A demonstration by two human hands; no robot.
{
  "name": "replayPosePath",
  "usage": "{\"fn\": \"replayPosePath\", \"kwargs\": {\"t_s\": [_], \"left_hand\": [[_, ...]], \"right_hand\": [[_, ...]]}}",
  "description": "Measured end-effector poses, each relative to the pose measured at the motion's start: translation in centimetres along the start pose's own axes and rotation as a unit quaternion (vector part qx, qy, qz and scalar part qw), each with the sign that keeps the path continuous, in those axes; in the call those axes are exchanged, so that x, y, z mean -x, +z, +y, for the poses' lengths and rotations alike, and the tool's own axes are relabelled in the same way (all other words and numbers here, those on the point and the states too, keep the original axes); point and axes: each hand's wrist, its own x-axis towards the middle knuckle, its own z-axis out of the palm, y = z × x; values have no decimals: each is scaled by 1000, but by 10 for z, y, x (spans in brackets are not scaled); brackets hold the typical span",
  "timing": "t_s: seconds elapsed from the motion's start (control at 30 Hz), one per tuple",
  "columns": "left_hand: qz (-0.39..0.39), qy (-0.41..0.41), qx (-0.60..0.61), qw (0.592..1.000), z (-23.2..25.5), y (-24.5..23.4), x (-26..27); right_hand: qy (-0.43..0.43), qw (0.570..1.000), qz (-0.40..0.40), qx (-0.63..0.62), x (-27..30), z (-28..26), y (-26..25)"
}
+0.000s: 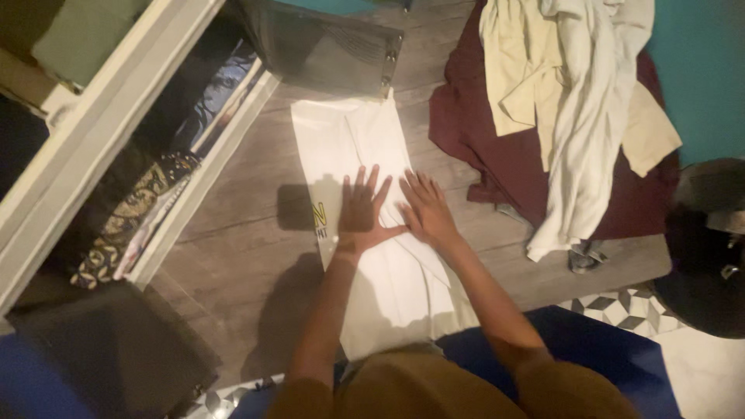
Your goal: The person picks up a t-shirt from a pile of clothes on a bench, lays it flat on the bench, and folds it into a neat rectangle before placing it on a shelf inside a cabinet.
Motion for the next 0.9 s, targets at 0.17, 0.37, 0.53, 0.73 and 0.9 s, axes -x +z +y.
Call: {"fn": "replayPosePath", "kwargs": {"t_s": [0.17,0.37,0.53,0.73,0.9], "left_hand": [[80,48,16,995,-7,14,5],[123,-11,20,992,10,17,21],[214,-170,42,961,79,57,76],[168,-282,206,922,127,68,116],[112,-335,368,860,106,78,104]], "right_hand": [[47,999,7,-4,101,-39,-24],[98,992,61,-53,157,-71,-54],[163,984,53,-52,169,-63,-56],[129,990,52,-1,179,-67,-53],[72,996,46,-31,185,-87,-53]]}}
